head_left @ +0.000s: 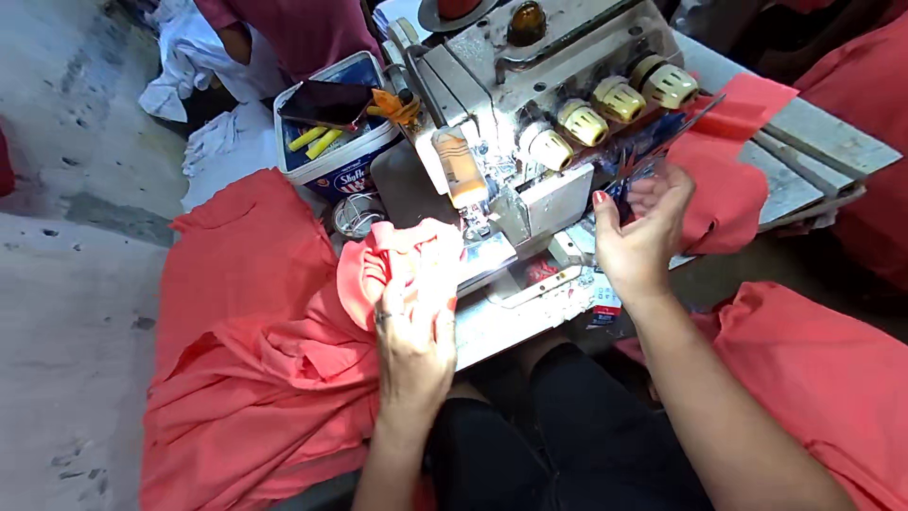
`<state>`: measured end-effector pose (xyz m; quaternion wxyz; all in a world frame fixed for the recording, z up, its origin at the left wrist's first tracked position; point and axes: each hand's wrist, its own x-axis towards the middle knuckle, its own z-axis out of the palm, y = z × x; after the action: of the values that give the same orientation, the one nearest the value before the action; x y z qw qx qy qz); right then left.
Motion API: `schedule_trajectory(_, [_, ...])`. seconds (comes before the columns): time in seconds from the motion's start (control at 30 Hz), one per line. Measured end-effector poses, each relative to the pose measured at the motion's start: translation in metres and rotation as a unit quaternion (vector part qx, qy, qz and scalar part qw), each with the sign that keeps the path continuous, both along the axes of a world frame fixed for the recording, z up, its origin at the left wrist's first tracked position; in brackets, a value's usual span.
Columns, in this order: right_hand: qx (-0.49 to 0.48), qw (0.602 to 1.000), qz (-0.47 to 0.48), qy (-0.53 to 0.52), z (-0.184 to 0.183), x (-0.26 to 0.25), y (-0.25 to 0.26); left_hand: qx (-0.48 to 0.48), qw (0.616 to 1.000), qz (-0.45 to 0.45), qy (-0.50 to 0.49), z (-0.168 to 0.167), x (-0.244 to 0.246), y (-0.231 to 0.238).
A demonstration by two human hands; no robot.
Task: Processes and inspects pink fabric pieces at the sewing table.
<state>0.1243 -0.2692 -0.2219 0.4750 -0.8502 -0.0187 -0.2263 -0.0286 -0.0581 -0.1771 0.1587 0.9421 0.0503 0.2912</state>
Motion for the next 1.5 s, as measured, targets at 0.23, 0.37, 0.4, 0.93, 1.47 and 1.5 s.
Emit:
schedule_trajectory(0.23, [-0.103,0.994,-0.001,0.049,0.021,-0.004,-0.005,-0.042,0.998,0.017,-0.053,-0.021,-0.018,-0.022])
schedule_trajectory(0.37, [-0.012,0.989,0.045,0.138,0.037,-0.030,-0.016,-0.073,0.995,0.010,-0.071,-0.021,-0.018,-0.021])
schedule_trajectory(0.4, [-0.008,0.988,0.085,0.130,0.040,-0.040,-0.015,-0.074,0.994,0.013,-0.074,-0.020,-0.017,-0.021])
schedule_trajectory(0.93, [-0.403,0.882,0.232,-0.075,0.076,-0.080,0.056,-0.079,0.993,0.017,-0.082,-0.021,-0.017,-0.018])
schedule_trajectory(1.47, [0.060,0.917,0.384,0.095,0.072,-0.063,0.060,-0.184,0.980,0.005,-0.072,-0.005,-0.025,-0.012])
schedule_trajectory(1.5, [0.163,0.889,0.392,0.173,0.073,-0.064,0.059,-0.180,0.980,0.014,-0.085,-0.003,-0.022,-0.015])
